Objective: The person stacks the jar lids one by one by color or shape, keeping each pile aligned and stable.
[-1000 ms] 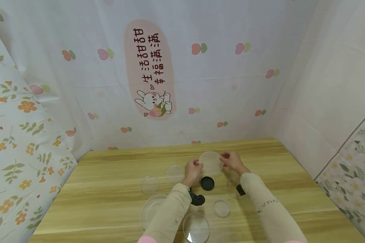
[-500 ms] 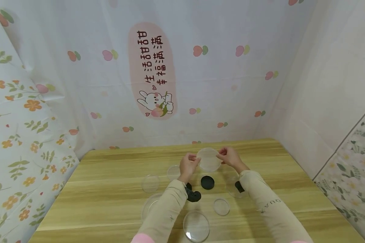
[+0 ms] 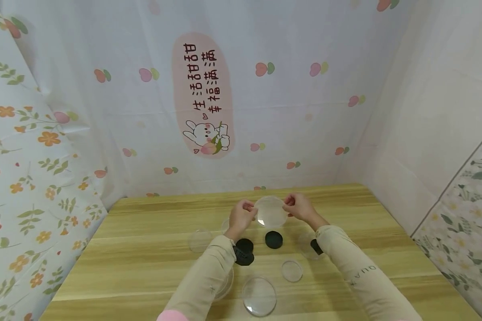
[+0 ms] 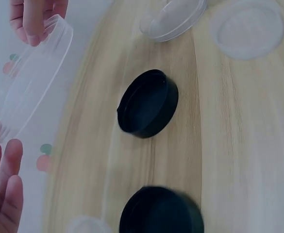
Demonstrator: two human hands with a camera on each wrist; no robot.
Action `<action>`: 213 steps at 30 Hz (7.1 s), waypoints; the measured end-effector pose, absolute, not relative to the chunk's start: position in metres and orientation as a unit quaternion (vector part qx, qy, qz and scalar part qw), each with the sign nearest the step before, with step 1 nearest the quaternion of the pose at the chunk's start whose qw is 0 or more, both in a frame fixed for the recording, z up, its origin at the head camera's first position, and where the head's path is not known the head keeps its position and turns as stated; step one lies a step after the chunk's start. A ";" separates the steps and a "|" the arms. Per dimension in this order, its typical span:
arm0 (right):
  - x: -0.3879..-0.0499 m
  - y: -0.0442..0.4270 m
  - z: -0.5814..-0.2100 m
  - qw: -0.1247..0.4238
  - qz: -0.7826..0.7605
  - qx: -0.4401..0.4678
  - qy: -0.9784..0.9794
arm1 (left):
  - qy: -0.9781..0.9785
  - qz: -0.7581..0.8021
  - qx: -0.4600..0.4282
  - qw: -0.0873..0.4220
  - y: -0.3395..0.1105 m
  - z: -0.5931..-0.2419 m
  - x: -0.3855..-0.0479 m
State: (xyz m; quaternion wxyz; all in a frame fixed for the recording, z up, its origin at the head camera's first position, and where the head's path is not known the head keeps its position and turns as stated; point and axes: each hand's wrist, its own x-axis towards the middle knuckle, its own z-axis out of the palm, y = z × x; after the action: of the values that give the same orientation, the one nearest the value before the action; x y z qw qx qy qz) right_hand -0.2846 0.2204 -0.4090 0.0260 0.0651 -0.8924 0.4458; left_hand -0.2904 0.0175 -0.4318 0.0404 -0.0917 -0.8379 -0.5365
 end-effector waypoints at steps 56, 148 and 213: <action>-0.240 0.098 -0.443 -0.053 0.412 0.288 -0.863 | -0.853 -0.437 -0.280 -0.055 -0.131 -0.444 -0.245; -0.248 0.109 -0.455 -0.053 0.380 0.309 -0.870 | -0.852 -0.451 -0.264 -0.021 -0.144 -0.457 -0.234; -0.198 0.162 -0.479 -0.076 0.382 0.305 -0.869 | -0.826 -0.362 -0.374 -0.217 -0.044 -0.465 -0.224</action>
State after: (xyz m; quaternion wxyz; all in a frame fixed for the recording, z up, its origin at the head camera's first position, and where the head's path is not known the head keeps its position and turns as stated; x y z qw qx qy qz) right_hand -0.1983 0.1620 -0.4790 -0.0761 0.3055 -0.8687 0.3825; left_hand -0.2239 -0.0437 -0.4652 -0.2169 -0.3737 -0.8259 -0.3622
